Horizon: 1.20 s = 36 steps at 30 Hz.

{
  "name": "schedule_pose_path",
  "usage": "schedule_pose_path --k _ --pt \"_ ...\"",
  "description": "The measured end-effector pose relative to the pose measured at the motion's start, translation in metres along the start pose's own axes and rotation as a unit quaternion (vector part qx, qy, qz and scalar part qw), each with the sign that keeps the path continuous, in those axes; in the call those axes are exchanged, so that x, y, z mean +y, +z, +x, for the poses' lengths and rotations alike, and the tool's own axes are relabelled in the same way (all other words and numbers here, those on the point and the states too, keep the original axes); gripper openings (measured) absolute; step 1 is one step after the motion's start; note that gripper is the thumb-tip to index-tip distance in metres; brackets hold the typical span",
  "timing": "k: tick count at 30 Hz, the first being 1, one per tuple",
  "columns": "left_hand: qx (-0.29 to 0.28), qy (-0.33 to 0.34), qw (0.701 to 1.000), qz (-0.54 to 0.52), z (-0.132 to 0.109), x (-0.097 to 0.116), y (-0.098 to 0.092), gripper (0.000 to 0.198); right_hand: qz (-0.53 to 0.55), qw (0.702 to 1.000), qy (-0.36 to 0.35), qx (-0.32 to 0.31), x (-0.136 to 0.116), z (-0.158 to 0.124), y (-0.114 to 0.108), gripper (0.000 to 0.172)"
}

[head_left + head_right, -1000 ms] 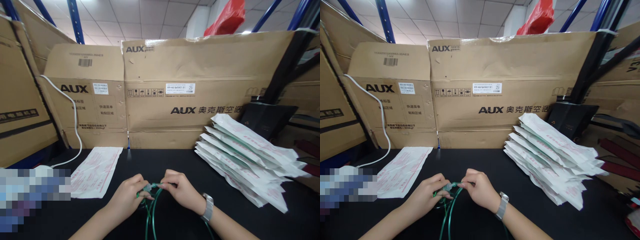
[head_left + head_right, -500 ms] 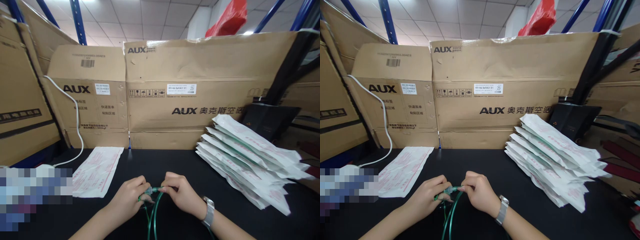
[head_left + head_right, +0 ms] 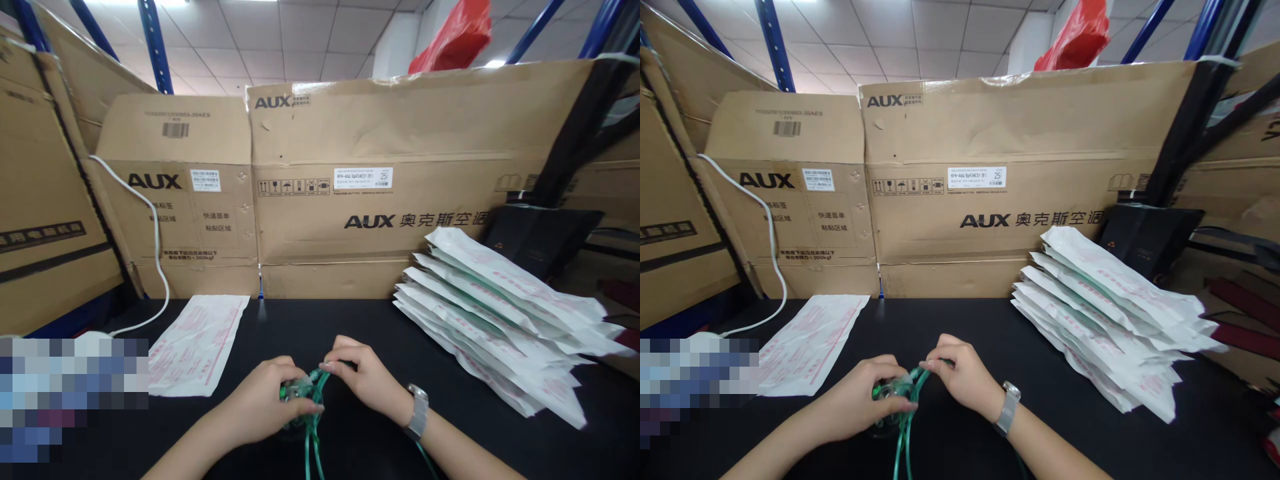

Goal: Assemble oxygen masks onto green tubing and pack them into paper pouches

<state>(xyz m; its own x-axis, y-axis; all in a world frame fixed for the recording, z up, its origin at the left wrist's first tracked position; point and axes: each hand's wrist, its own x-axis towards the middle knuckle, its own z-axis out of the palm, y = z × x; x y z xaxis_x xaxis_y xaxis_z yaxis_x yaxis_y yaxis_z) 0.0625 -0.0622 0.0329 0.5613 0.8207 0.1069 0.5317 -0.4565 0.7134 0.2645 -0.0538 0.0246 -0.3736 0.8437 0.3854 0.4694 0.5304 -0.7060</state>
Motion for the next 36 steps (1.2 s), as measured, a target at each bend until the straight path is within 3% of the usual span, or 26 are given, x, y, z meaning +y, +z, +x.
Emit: schedule_pose_path --k 3,7,11,15,18,22,25,28,32,36 --pt "-0.096 -0.010 0.986 -0.137 -0.001 0.003 -0.011 0.037 0.023 1.000 0.004 -0.017 -0.002 0.001 -0.001 0.024" --pt "-0.048 -0.079 0.959 -0.270 0.005 -0.004 -0.008 0.063 0.043 0.999 -0.003 -0.029 -0.009 0.000 0.001 0.025" --pt "-0.014 -0.110 0.932 -0.344 0.009 -0.009 0.010 0.035 0.046 0.998 -0.015 -0.046 -0.011 -0.003 0.005 0.022" --pt "-0.121 -0.122 0.871 -0.460 0.005 -0.005 0.016 0.029 0.046 0.998 -0.015 -0.047 -0.010 -0.004 0.010 0.022" --pt "-0.137 -0.144 0.860 -0.470 0.003 -0.001 0.012 0.029 0.060 0.997 0.004 -0.037 -0.010 -0.003 0.011 0.018" --pt "-0.101 -0.152 0.859 -0.478 0.005 -0.003 0.007 0.025 0.154 0.973 0.132 -0.110 -0.005 0.002 0.003 0.021" --pt "-0.047 -0.169 0.855 -0.487 0.009 -0.010 0.002 0.021 0.207 0.941 0.215 -0.159 0.005 0.005 -0.012 0.034" --pt "0.039 -0.179 0.830 -0.526 0.013 -0.023 -0.007 0.022 0.269 0.917 0.263 -0.133 0.018 0.008 -0.031 0.029" --pt "0.165 -0.183 0.768 -0.592 0.019 -0.041 -0.016 0.022 0.395 0.862 0.312 -0.060 0.034 0.011 -0.045 0.019" --pt "0.211 -0.185 0.724 -0.630 0.022 -0.044 -0.018 0.019 0.476 0.814 0.333 0.001 0.039 0.012 -0.043 0.014"
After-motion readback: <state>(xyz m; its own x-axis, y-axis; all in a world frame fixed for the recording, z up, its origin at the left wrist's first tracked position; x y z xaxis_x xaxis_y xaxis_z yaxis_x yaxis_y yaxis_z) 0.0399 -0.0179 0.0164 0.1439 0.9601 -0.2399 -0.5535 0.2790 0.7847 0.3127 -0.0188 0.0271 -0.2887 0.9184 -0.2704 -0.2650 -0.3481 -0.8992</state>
